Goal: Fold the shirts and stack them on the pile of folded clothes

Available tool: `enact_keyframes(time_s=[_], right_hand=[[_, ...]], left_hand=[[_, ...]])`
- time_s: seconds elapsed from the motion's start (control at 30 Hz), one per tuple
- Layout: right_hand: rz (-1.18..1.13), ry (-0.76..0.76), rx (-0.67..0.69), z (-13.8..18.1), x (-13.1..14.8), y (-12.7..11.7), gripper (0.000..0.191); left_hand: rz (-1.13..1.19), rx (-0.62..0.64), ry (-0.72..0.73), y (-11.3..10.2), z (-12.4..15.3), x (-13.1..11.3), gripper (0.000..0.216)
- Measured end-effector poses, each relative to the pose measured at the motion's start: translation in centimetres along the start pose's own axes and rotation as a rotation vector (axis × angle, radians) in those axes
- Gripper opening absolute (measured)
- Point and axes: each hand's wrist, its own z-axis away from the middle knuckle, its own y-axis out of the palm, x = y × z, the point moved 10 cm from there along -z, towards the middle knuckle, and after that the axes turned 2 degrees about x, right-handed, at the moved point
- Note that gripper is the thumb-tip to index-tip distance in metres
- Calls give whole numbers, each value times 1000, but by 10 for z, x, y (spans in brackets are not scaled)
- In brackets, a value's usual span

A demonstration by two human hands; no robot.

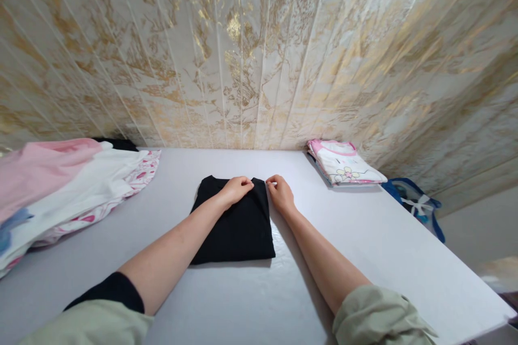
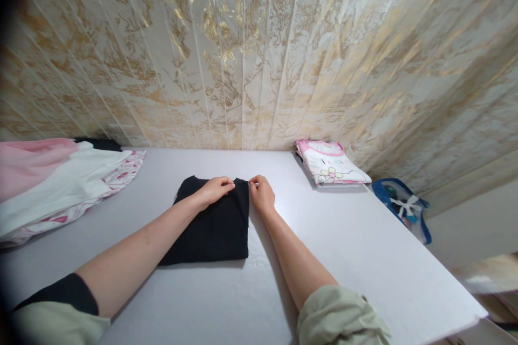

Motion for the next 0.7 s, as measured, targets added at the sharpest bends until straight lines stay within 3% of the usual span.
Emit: enact_keyframes(time_s=[0.17,0.43,0.6,0.7], right_hand=[[-59,-43,28,3,1,2,20],[-16,-40,43,1,1,6,10],[-84,-30,-2,-1,-3,1,16],[-139,-57,48,-2,0,5,24]], left_hand=[[19,17,-22,5,-4,-3,22],[-27,-19,-13,21,-25,-13,29],[61,-93,69,16,-16,-15,30],[143,-80,110,11,-8,-14,27]])
